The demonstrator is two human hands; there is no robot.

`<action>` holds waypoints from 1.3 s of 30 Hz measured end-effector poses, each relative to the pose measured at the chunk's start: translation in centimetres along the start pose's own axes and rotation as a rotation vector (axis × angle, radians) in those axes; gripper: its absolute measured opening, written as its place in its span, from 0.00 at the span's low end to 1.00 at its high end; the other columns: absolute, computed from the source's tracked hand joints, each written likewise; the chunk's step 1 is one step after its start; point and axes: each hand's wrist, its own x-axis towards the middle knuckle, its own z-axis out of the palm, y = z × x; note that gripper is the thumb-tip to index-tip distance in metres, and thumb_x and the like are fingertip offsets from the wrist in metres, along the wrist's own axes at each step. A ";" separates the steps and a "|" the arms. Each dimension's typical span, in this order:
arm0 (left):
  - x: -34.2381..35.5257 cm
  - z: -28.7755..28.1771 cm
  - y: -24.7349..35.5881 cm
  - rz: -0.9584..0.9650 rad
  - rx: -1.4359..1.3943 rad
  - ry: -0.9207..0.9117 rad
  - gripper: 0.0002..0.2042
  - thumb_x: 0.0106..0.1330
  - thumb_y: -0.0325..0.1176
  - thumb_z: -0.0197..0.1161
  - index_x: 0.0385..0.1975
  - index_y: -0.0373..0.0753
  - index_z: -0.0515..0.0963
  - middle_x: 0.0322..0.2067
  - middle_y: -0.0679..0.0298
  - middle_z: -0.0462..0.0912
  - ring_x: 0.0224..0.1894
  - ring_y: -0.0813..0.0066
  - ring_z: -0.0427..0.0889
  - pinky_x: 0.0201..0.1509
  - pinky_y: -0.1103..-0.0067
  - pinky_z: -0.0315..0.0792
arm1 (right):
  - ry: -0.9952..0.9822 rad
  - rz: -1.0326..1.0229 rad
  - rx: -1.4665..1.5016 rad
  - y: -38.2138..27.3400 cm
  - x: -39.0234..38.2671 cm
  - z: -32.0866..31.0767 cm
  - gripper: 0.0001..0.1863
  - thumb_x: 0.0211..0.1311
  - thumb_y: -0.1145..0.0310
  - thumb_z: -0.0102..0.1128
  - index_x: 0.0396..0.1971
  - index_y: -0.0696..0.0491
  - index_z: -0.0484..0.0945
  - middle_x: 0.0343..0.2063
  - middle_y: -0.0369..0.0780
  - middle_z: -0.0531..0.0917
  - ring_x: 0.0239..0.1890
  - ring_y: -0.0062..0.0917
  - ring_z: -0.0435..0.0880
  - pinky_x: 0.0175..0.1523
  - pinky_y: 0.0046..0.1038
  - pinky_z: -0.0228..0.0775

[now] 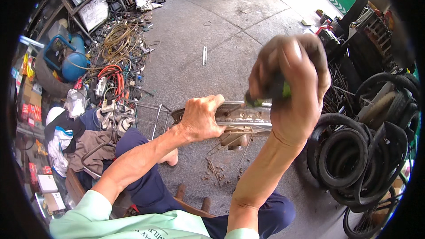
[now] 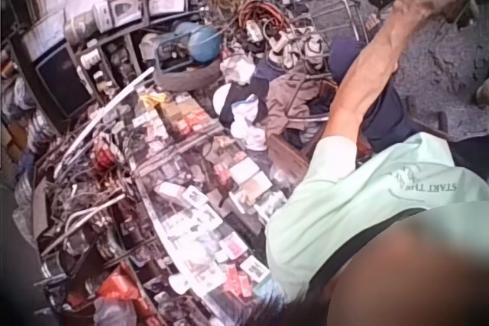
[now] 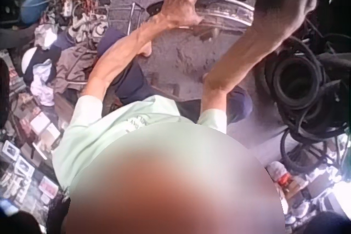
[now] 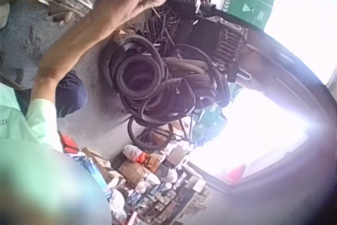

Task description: The person sits on the floor and uses a screwdriver to adjust the spokes of a bicycle wheel. They repeatedly rotate the wheel and tighten or loosen individual spokes to true the rim.

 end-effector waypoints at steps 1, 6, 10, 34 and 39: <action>-0.1 0.2 -0.1 0.002 0.009 0.027 0.19 0.43 0.39 0.74 0.27 0.37 0.70 0.23 0.55 0.80 0.25 0.55 0.83 0.30 0.64 0.76 | 0.277 -0.162 -0.238 0.8 0.5 1.4 0.13 0.65 0.62 0.63 0.27 0.55 0.75 0.18 0.38 0.77 0.16 0.21 0.75 0.19 0.21 0.61; -0.4 0.7 1.2 -0.026 -0.025 0.032 0.20 0.42 0.39 0.74 0.28 0.37 0.70 0.24 0.55 0.80 0.26 0.53 0.83 0.30 0.62 0.75 | 0.672 -0.426 -0.429 2.4 -1.0 5.4 0.10 0.61 0.66 0.66 0.27 0.56 0.78 0.17 0.37 0.75 0.11 0.19 0.69 0.17 0.20 0.60; -0.6 0.3 1.7 -0.050 -0.011 -0.044 0.29 0.40 0.51 0.79 0.28 0.35 0.72 0.24 0.53 0.81 0.27 0.54 0.85 0.32 0.63 0.78 | 0.382 -0.229 -0.262 2.1 0.5 3.7 0.14 0.65 0.62 0.60 0.25 0.56 0.74 0.17 0.39 0.71 0.10 0.20 0.65 0.15 0.21 0.53; -2.2 -0.6 3.1 -0.192 -0.118 -0.146 0.27 0.40 0.44 0.78 0.34 0.32 0.75 0.22 0.51 0.83 0.25 0.55 0.86 0.30 0.64 0.78 | 0.383 -0.104 -0.376 0.4 -2.0 4.2 0.11 0.68 0.64 0.51 0.38 0.58 0.72 0.24 0.41 0.70 0.19 0.26 0.72 0.26 0.26 0.66; -5.0 -2.4 5.3 -0.301 -0.209 -0.280 0.27 0.41 0.37 0.74 0.40 0.29 0.74 0.24 0.47 0.84 0.30 0.48 0.87 0.39 0.61 0.79 | 0.548 -0.299 -0.542 0.8 -4.5 6.9 0.15 0.68 0.62 0.55 0.41 0.60 0.78 0.26 0.40 0.78 0.21 0.22 0.75 0.25 0.22 0.68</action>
